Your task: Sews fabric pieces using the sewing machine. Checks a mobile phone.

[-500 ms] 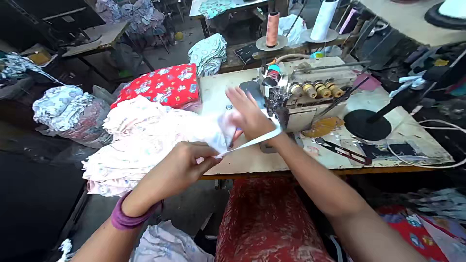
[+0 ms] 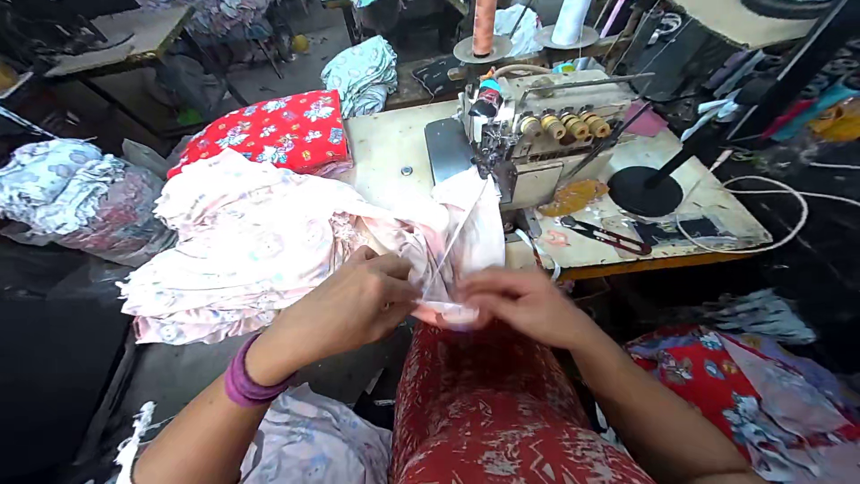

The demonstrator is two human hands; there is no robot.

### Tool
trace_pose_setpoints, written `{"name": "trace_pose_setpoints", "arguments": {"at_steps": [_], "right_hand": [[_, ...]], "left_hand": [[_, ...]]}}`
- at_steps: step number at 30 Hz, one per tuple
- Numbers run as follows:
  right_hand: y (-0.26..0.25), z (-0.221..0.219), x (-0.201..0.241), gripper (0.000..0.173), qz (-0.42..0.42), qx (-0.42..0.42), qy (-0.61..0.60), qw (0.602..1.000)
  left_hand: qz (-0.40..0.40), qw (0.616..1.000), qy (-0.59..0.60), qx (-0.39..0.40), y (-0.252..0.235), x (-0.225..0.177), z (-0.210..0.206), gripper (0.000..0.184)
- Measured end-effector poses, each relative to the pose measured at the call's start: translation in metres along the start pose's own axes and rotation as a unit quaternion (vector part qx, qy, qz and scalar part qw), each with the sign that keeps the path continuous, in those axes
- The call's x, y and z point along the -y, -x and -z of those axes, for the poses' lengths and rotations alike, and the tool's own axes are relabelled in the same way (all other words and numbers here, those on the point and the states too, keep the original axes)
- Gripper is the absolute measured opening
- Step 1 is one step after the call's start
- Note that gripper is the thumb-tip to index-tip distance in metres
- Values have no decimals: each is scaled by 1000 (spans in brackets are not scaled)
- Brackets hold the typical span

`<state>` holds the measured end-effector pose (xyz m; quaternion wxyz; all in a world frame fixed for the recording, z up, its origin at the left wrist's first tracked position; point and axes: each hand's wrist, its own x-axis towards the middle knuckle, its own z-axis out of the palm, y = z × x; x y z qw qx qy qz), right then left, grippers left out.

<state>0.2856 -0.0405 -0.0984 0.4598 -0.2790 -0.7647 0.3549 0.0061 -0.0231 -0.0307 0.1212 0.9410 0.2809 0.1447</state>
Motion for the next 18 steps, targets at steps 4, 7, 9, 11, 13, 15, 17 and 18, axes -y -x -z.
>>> {"name": "trace_pose_setpoints", "arguments": {"at_steps": [4,7,9,11,13,15,17,18], "right_hand": [[4,22,-41,12,166,-232,205,936],[5,2,-65,12,212,-196,258,922],[-8,-18,-73,17,240,-188,250,919],[-27,-32,-79,20,254,-190,240,917],[-40,-36,-81,11,261,-188,225,920],[-40,-33,-75,8,232,-156,198,939],[-34,-24,-64,13,185,-102,172,962],[-32,-19,-61,14,168,-80,168,968]], "left_hand": [[-44,983,177,13,28,12,14,31],[-44,961,273,1,37,26,8,29],[-50,952,301,3,36,29,4,28],[-52,951,304,7,35,31,4,28],[-48,953,298,9,37,33,5,27],[-44,955,292,5,40,37,5,27],[-40,957,289,-2,41,41,4,27],[-38,957,288,-3,41,43,3,28]]}}
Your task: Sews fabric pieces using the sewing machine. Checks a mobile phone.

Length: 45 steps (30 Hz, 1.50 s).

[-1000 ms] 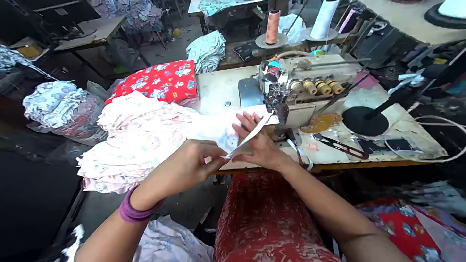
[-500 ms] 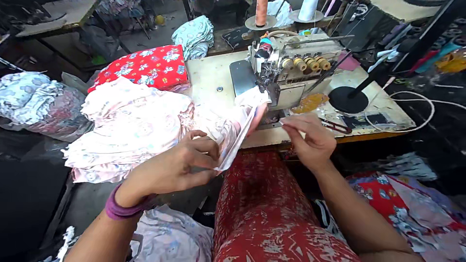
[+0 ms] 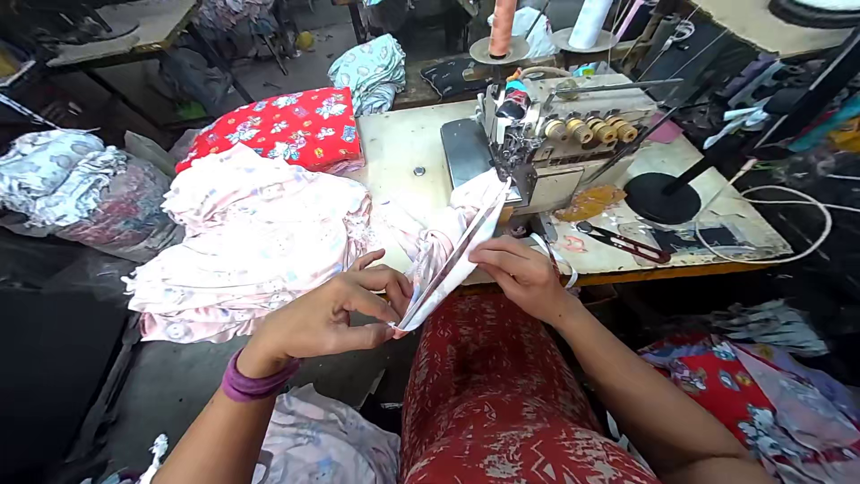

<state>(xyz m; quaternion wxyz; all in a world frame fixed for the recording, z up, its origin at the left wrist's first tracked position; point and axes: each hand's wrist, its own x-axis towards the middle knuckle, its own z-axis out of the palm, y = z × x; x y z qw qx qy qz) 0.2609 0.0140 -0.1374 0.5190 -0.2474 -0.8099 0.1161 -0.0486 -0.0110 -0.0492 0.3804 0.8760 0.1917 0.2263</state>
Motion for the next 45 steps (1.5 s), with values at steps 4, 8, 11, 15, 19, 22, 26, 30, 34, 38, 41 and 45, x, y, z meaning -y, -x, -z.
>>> {"name": "trace_pose_setpoints", "arguments": {"at_steps": [4,8,11,15,19,22,26,30,34,38,41,45], "right_hand": [[-9,7,2,19,1,26,35,999],[-25,3,0,20,41,13,70,997],[-29,1,-1,18,50,10,62,997],[-25,5,-3,14,28,-6,29,999],[19,27,-6,21,-92,43,9,995],[45,50,11,21,-162,61,25,985],[55,62,40,19,-208,30,2,978],[63,59,39,17,-229,14,4,973],[43,57,18,17,-222,-14,5,975],[18,48,-10,19,-214,-28,29,976],[5,42,-30,20,-217,-37,38,975],[-19,36,-53,19,-267,-33,50,962]], "left_hand": [[-5,1000,-7,22,-7,2,-1,29],[-16,999,-17,40,-13,-6,-3,31],[-21,998,-26,45,-17,-12,-2,29],[-33,998,-27,47,-29,-20,3,30],[22,995,-82,-58,-48,-19,15,30],[61,964,-248,-77,-88,7,3,19],[-14,936,-345,-74,-149,45,-29,10],[-74,928,-364,-32,-170,80,-44,18],[13,927,-369,-67,-166,87,-34,26],[103,933,-340,-59,-178,89,-25,28],[163,930,-324,-53,-195,98,-14,25],[291,917,-266,-58,-224,117,24,33]]}}
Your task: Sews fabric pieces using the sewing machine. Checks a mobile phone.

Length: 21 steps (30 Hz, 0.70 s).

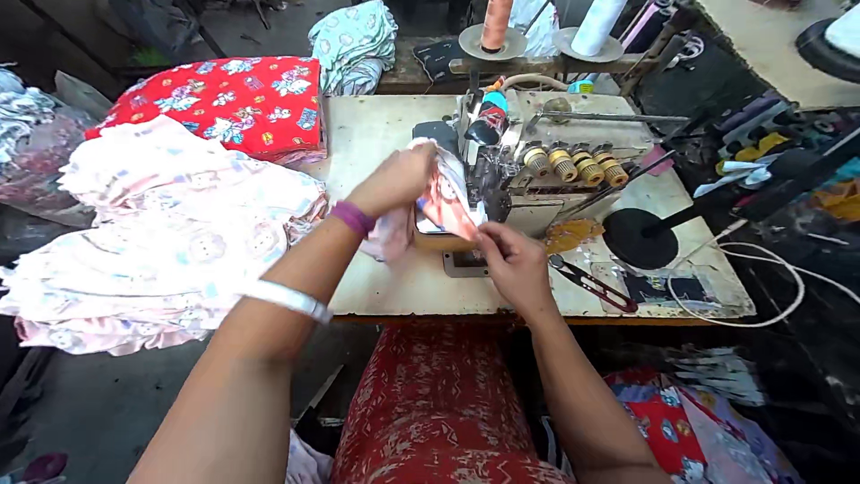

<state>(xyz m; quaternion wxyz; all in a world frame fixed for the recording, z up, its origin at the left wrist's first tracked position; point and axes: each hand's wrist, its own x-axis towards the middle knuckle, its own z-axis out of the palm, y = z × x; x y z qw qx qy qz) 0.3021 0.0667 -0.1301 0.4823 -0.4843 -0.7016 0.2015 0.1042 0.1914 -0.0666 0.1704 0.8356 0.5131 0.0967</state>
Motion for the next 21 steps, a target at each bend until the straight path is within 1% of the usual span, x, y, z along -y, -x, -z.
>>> {"name": "trace_pose_setpoints", "arguments": {"at_steps": [2,4,5,6,7,8,9,10,11,12,13,16,18,19,21], "right_hand": [[-17,1,-4,21,-41,26,-21,999],[-27,3,-11,21,-58,55,-58,995],[-27,4,-13,22,-60,73,-82,992],[-27,7,-14,27,-58,93,-105,988],[-26,9,-16,31,-45,109,-115,986],[-22,8,-19,28,-18,114,-114,987],[-17,5,-23,23,18,104,-105,989],[-8,2,-27,19,54,90,-88,991],[5,1,-28,17,87,82,-69,990],[20,2,-25,16,113,79,-51,989],[37,4,-18,17,133,78,-37,987],[82,16,12,19,166,76,-44,982],[103,21,20,18,143,62,-60,986],[111,21,19,16,119,51,-67,989],[122,17,16,15,77,29,-76,994]], "left_hand": [[11,999,43,-26,-11,11,26,32],[-15,994,68,-89,7,12,57,32],[-47,989,75,-118,30,5,68,31],[-92,985,64,-133,62,-9,74,28],[-151,978,36,-138,99,-30,72,25],[-218,966,-9,-141,134,-52,55,24],[-265,954,-59,-128,164,-71,26,26],[-296,945,-90,-103,183,-83,-6,26],[-318,939,-101,-84,190,-85,-34,28],[-329,936,-91,-82,189,-81,-52,30],[-332,936,-77,-84,185,-76,-58,32],[-356,931,-33,-67,175,-75,-45,34],[-373,927,-6,-44,166,-76,-48,32],[-368,929,-1,-48,157,-75,-52,30],[-324,943,-6,-78,131,-68,-57,24]]}}
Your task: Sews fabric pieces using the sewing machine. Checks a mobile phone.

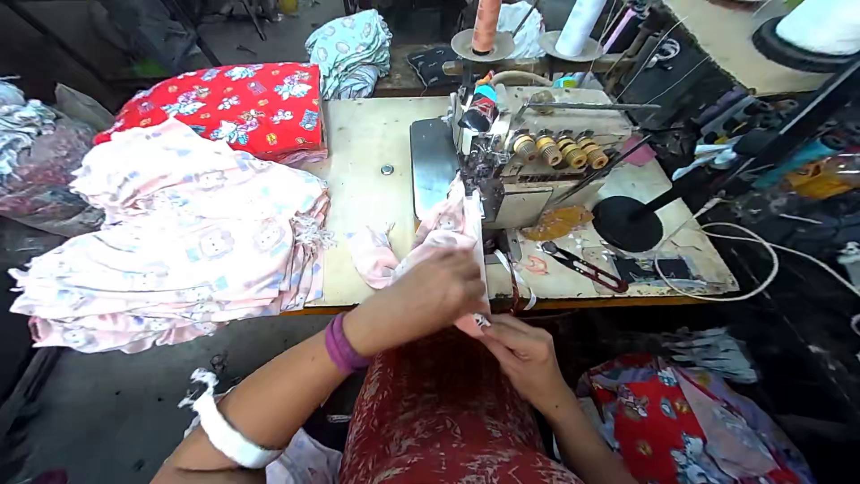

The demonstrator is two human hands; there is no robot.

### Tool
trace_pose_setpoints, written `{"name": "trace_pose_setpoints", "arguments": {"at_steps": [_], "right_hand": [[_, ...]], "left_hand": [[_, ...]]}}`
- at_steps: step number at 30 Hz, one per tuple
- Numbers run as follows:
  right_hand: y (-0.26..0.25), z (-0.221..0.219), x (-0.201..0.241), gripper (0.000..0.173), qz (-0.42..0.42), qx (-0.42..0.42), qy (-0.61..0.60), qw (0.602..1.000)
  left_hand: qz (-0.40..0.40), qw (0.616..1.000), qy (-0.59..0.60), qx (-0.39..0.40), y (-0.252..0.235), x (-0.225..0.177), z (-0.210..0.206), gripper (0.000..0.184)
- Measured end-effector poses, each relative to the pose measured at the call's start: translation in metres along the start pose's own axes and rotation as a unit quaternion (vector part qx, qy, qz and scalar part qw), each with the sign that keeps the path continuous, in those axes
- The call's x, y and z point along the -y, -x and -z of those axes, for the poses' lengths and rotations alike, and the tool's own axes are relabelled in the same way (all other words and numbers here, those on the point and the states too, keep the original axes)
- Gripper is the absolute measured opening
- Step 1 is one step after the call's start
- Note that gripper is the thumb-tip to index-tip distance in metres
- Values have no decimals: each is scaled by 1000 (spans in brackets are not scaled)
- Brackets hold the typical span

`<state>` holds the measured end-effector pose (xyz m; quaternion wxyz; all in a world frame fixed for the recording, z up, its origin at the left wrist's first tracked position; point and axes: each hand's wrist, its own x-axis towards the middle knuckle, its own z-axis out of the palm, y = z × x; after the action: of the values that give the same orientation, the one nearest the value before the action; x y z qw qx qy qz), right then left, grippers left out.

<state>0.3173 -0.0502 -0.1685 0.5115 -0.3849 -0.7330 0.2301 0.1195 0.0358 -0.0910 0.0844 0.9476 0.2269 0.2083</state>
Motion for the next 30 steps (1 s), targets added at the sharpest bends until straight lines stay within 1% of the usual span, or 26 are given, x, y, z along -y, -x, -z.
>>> {"name": "trace_pose_setpoints", "arguments": {"at_steps": [3,5,7,9,11,13,15,16,17,18,19,20,21,22,23,24,25,26,27,28,29,30], "right_hand": [[-4,5,7,12,-14,-12,-15,1000],[-19,9,1,12,-2,-24,-22,999],[-37,8,-12,12,7,-27,-31,999],[-54,6,-21,12,3,-28,-37,999],[-70,2,-27,12,-5,-29,-40,999],[-83,0,-34,13,-15,-32,-32,999],[-97,-1,-40,14,-29,-34,-10,999],[-104,-1,-43,14,-45,-32,-5,998],[-111,-1,-45,13,-71,-26,-6,997],[-118,-2,-45,12,-106,-20,-19,994],[-125,-1,-45,11,-139,-13,-40,989],[-129,0,-48,10,-162,-5,-63,985],[-130,1,-51,10,-178,3,-88,980],[-128,1,-55,10,-187,2,-115,976],[-126,0,-59,11,-187,-7,-143,972],[-123,-2,-62,11,-184,-19,-162,969],[-121,-5,-64,11,-182,-30,-175,967],[-120,-8,-65,11,-177,-39,-182,966],[-120,-10,-65,12,-176,-43,-184,966],[-121,-10,-66,14,-174,-43,-185,966],[-122,-9,-66,17,-173,-43,-184,967],[-123,-8,-66,18,-174,-40,-181,967]], "left_hand": [[84,993,-20,-77,-18,48,-7,22],[113,987,-36,-104,-28,72,-2,19],[123,988,-39,-87,-35,89,4,12],[130,988,-54,-67,-37,104,9,24],[159,984,-75,-42,-39,118,15,32],[213,974,-81,9,-46,132,26,37],[281,954,-67,73,-58,148,37,42],[311,945,-57,86,-63,157,40,42],[334,937,-54,81,-67,166,43,41],[350,934,-51,47,-69,174,45,39],[359,932,-43,-20,-67,179,46,35],[366,924,-23,-108,-63,177,46,33],[376,908,15,-186,-55,166,46,41],[382,889,72,-242,-41,149,43,54],[382,874,138,-266,-22,128,33,68],[389,862,198,-256,0,106,16,80],[405,854,243,-219,24,87,-5,83],[414,850,273,-180,44,78,-20,71],[419,852,286,-126,58,74,-20,46],[411,866,277,-70,69,76,-5,25],[398,885,241,-24,78,84,21,14],[403,897,179,5,88,97,51,11]]}}
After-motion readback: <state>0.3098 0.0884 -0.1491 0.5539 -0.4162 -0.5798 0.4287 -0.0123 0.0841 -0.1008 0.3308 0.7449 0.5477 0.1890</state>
